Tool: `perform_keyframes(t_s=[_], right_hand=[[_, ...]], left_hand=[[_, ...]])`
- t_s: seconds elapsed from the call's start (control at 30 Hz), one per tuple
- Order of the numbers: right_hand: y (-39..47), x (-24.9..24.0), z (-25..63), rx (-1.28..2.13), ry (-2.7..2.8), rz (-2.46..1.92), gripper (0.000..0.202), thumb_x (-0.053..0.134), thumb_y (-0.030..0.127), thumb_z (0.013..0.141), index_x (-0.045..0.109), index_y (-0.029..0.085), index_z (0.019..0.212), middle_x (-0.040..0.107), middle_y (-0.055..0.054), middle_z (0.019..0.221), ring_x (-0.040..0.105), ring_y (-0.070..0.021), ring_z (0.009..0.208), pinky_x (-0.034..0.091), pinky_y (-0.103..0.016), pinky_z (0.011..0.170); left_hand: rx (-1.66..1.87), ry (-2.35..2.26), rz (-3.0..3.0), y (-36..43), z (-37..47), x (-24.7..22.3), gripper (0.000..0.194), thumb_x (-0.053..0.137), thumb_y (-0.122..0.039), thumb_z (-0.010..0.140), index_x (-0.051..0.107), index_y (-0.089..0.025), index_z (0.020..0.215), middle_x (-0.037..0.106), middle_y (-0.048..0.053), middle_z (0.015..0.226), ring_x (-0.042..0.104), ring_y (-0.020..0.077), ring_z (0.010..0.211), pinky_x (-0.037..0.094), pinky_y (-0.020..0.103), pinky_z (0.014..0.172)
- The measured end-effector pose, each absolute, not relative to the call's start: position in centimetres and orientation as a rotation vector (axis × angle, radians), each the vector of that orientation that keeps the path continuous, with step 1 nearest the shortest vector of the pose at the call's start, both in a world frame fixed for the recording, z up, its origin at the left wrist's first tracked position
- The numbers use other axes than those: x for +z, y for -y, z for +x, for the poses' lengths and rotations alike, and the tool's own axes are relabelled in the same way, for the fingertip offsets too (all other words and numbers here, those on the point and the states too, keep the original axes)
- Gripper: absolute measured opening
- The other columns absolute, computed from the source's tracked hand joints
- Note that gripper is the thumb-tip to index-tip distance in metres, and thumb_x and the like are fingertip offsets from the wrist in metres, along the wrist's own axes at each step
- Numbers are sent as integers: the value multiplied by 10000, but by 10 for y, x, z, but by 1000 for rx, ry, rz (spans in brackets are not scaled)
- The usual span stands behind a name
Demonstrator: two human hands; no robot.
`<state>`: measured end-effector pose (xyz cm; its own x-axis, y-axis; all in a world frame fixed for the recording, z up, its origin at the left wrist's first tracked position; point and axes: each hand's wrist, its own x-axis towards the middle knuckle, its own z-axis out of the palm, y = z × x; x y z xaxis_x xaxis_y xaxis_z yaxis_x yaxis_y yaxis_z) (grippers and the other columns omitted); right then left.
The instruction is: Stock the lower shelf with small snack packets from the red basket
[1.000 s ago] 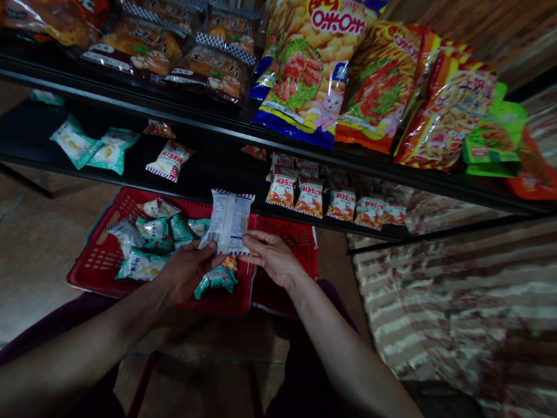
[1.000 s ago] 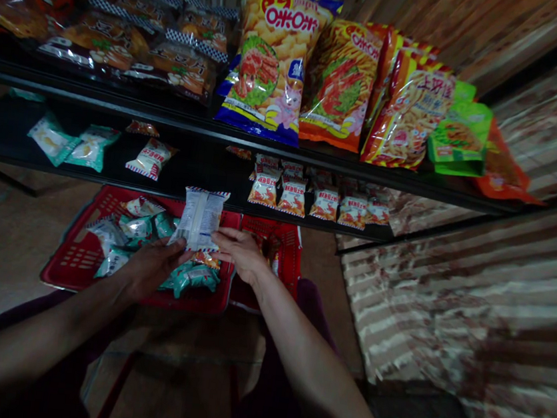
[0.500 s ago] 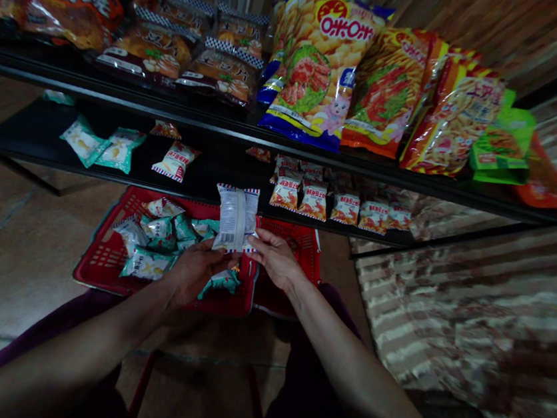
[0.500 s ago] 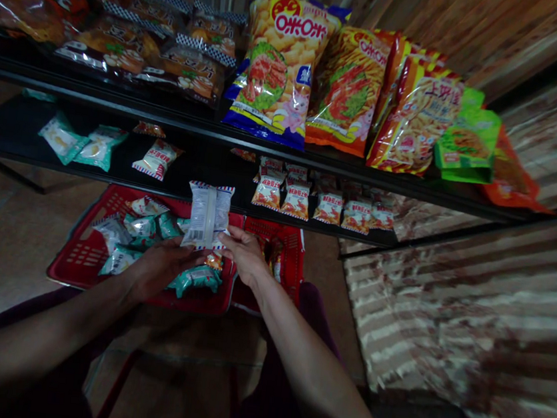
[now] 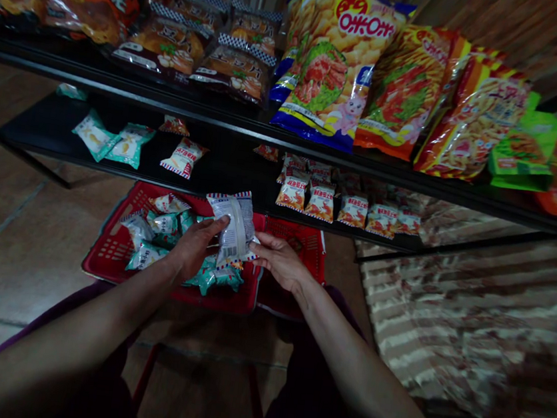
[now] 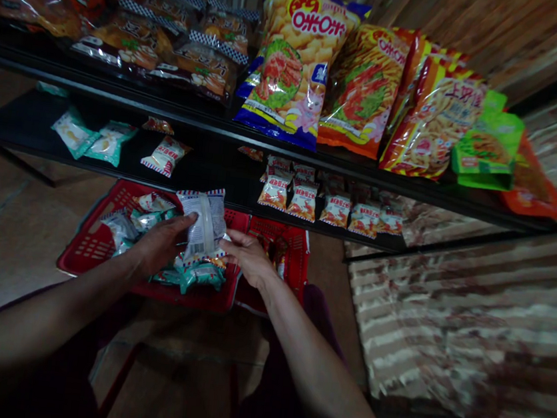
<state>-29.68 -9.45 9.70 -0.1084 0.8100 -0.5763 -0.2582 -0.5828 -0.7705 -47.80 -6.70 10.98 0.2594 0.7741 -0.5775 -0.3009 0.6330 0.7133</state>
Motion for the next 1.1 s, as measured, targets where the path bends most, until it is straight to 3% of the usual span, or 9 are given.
perform_keyframes(t_s=[0.2, 0.33, 0.53, 0.67, 0.83, 1.1], right_hand=[[92, 95, -296, 1780, 492, -1416, 268, 781, 163, 616, 696, 202, 867, 701, 30, 719, 618, -61, 553, 508, -141, 506], [92, 97, -302, 1742, 346, -1402, 222, 761, 197, 668, 634, 196, 850, 670, 32, 646, 619, -89, 499, 558, -225, 539], [102, 103, -313, 1811, 339, -1300, 624, 777, 135, 635, 445, 238, 1153, 693, 26, 774, 683, -155, 638, 598, -381, 671], [104, 103, -315, 1826, 342, -1303, 681, 742, 71, 630, 418, 236, 1206, 681, 47, 690, 676, -138, 603, 593, -320, 663], [103, 108, -315, 1770, 369, -1226, 753, 733, 65, 603, 422, 274, 1256, 689, 45, 732, 669, -124, 622, 568, -250, 613], [107, 107, -322, 1643, 491, -1294, 861, 745, 120, 571, 391, 337, 1325, 660, 46, 802, 643, -120, 660, 544, -251, 618]], left_hand=[[790, -1126, 508, 62, -483, 111, 352, 743, -373, 614, 612, -137, 840, 652, 58, 791, 606, 149, 630, 499, 277, 587], [832, -1157, 491, 60, -482, 110, 268, 720, -305, 636, 578, -129, 779, 630, 47, 722, 605, 147, 605, 535, 303, 597], [931, -1256, 561, 62, -480, 113, 177, 678, -263, 685, 566, -145, 756, 599, 13, 665, 609, 141, 628, 541, 293, 623], [933, -1269, 542, 63, -479, 113, 150, 666, -240, 702, 561, -138, 732, 591, 12, 650, 603, 141, 606, 540, 305, 613], [930, -1157, 377, 60, -481, 105, 92, 614, -202, 756, 586, -116, 772, 634, 49, 713, 625, 149, 654, 542, 314, 662], [919, -1114, 287, 61, -482, 100, 63, 534, -146, 823, 584, -116, 847, 648, 46, 753, 629, 146, 666, 533, 330, 699]])
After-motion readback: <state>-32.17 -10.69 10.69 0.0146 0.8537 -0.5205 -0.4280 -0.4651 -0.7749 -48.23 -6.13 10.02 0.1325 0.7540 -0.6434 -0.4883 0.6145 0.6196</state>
